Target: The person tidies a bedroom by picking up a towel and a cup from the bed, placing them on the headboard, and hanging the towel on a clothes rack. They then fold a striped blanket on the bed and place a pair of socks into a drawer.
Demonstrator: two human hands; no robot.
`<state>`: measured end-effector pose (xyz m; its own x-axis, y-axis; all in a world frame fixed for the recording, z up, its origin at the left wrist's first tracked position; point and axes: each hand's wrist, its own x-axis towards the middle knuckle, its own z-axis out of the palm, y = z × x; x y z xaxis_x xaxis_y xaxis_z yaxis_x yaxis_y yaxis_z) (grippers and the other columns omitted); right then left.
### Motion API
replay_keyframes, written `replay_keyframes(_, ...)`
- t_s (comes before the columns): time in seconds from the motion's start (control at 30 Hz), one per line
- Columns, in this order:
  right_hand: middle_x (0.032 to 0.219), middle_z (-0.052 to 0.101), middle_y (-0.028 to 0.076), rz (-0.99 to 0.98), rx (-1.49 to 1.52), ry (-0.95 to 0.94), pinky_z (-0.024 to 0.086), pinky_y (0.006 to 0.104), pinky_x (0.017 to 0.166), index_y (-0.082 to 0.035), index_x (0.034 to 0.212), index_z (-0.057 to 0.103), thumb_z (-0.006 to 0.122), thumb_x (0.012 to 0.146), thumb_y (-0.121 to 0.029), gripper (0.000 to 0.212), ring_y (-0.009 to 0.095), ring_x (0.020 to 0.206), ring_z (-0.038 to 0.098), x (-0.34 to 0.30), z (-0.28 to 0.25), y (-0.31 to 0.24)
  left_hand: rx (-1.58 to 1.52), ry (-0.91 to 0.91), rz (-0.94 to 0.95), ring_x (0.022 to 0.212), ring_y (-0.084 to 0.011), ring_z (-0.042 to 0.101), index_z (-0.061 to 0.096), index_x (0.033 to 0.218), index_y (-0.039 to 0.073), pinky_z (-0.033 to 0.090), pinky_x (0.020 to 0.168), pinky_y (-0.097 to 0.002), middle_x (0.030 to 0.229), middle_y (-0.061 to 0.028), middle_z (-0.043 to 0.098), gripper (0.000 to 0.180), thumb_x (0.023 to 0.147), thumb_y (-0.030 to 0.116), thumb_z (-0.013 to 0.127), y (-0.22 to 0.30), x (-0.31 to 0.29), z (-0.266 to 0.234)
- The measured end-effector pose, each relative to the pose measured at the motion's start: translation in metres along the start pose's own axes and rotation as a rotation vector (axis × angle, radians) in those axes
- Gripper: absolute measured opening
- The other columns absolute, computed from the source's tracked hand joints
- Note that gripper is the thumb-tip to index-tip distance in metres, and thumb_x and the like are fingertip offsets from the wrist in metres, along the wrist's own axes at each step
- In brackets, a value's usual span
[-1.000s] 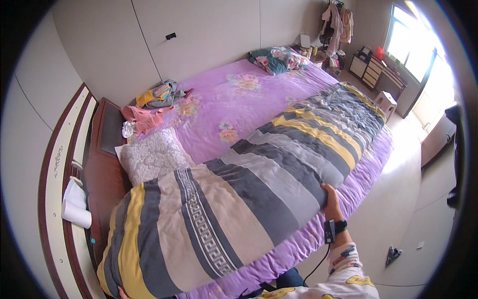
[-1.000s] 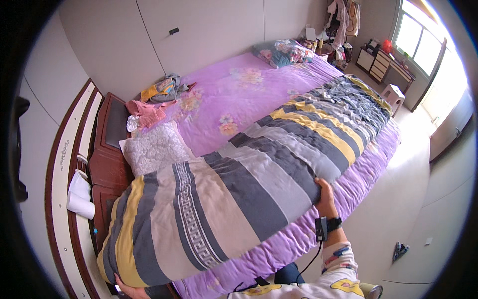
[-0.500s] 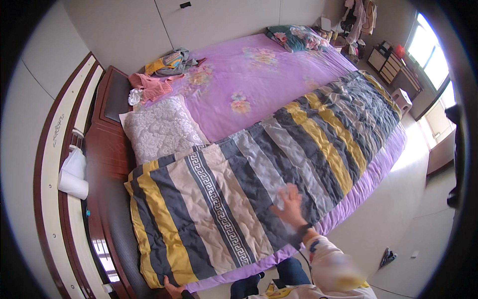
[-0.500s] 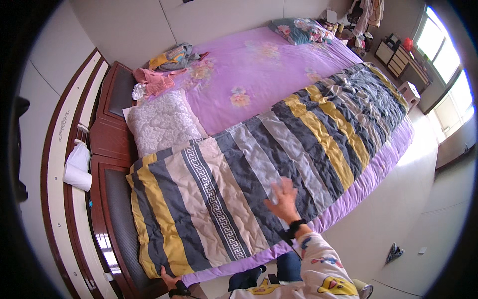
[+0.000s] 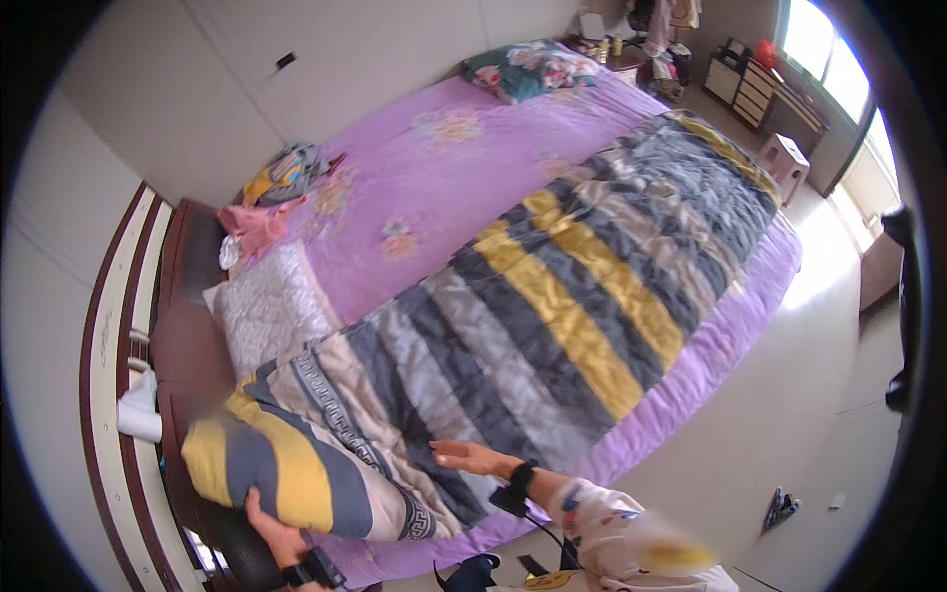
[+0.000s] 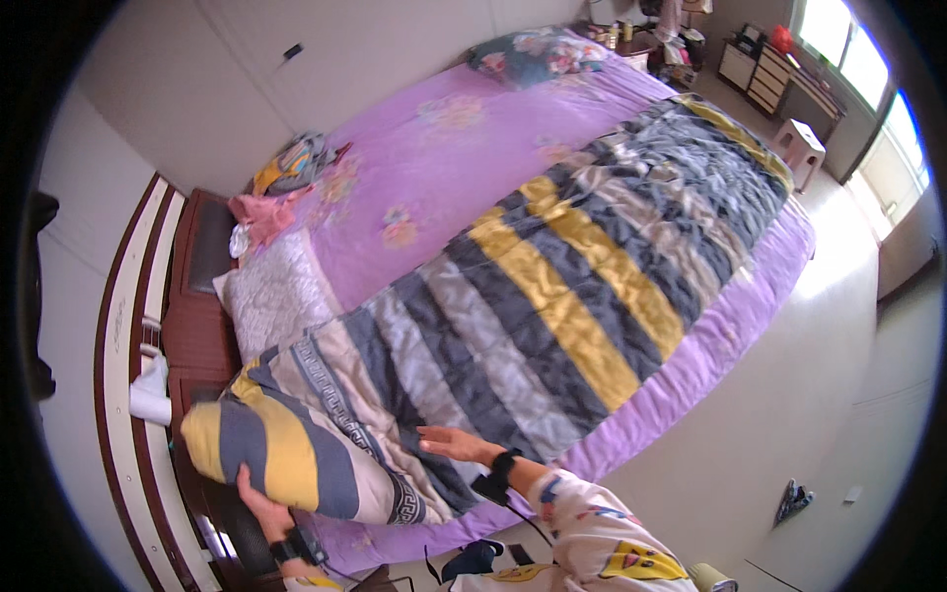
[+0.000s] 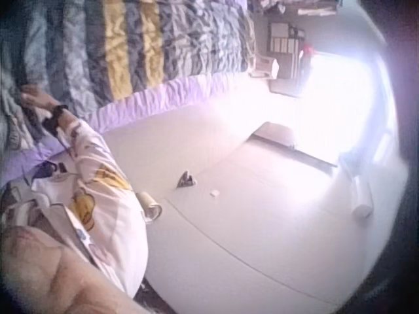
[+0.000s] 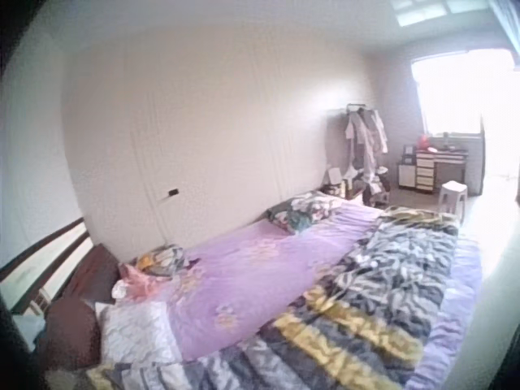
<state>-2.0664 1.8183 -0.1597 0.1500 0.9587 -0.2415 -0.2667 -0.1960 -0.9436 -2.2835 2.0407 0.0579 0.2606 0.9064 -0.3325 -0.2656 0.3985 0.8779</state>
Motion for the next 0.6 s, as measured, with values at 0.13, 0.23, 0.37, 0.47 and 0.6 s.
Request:
replay_keyframes(0.13,0.128,0.050,0.010,-0.035,0.200,0.254,0.033,0.0347,0.101,-0.004,0.136,0.036,0.050,0.092,-0.041,0.059,0.020,0.120,0.044,-0.162,-0.107,-0.030,0.332,-0.371,-0.025,0.101,-0.0261,0.055,0.051,0.117,0.000,0.042,0.091,-0.0378,0.114,-0.0097,0.055,0.051,0.070,0.016,0.063,-0.064,-0.054,0.157)
replay_keyframes(0.23,0.120,0.055,0.009,-0.039,0.325,0.549,0.038,0.0302,0.095,-0.004,0.133,0.038,0.051,0.093,-0.031,0.050,0.019,0.112,0.051,-0.263,-0.179,-0.036,0.623,-0.897,0.035,0.098,-0.0207,0.058,0.058,0.112,0.004,0.045,0.087,-0.0339,0.108,-0.0081,0.061,0.045,0.068,0.011,0.066,-0.149,-0.084,0.237)
replay_keyframes(0.37,0.121,0.054,0.008,0.144,0.385,0.836,0.039,0.0335,0.087,-0.012,0.133,0.039,0.048,0.090,-0.043,0.054,0.017,0.110,0.052,-0.336,-0.227,-0.017,1.091,-1.273,0.414,0.120,-0.0319,0.042,0.035,0.134,0.005,0.037,0.096,-0.0435,0.128,-0.0198,0.043,0.074,0.073,0.027,0.072,-0.281,-0.124,0.265)
replay_keyframes(0.47,0.121,0.055,0.009,0.284,0.352,0.984,0.040,0.0343,0.088,-0.009,0.132,0.041,0.053,0.089,-0.040,0.054,0.018,0.110,0.052,-0.337,-0.232,0.012,1.555,-0.877,0.764,0.128,-0.0383,0.027,0.038,0.134,0.009,0.027,0.098,-0.0581,0.137,-0.0212,0.032,0.070,0.075,0.035,0.065,-0.335,-0.121,0.236)
replay_keyframes(0.6,0.124,0.052,0.014,0.150,-0.220,1.084,0.039,0.0361,0.095,-0.004,0.126,0.046,0.065,0.082,-0.031,0.055,0.026,0.110,0.052,-0.300,-0.235,0.030,1.702,-0.811,0.701,0.134,-0.0378,0.018,0.035,0.135,0.007,0.020,0.103,-0.0555,0.144,-0.0225,0.021,0.070,0.077,0.034,0.063,-0.354,-0.098,0.186)
